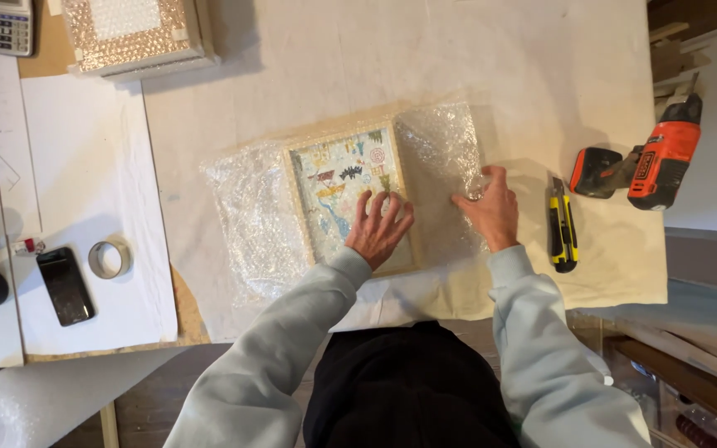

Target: The person wraps a framed artwork in bubble wrap, securing it with tape using a utility knife to cut the tape and trim excess material.

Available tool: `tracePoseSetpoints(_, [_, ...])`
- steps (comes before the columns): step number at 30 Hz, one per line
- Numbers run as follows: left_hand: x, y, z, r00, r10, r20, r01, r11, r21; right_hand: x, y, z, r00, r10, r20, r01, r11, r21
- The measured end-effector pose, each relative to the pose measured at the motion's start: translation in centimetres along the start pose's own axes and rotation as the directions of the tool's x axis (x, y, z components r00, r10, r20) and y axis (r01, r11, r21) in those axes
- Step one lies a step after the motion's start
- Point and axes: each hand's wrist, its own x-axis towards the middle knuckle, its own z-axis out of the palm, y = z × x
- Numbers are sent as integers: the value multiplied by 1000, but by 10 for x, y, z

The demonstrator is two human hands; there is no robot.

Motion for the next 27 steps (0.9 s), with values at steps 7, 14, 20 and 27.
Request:
tracePoseSetpoints(7, [-5,1,9,1000,-18,4,18,1000,13,-6,-5,-21,951,-308,30,286,912,294])
tracePoseSetpoints(14, [-9,4,22,1000,-15,-22,16,999,33,-24,-24,-33,941,-338,7,319,893,318])
tracePoseSetpoints(20, [-8,0,20,999,-28,-35,27,999,-21,-17,-23,-15,947,-319,37,264,839,476])
tracePoseSetpoints(27, [-10,-9,25,994,-50,-101,27,976,-217,-49,-82,13,855,-517,-35,449,704,550])
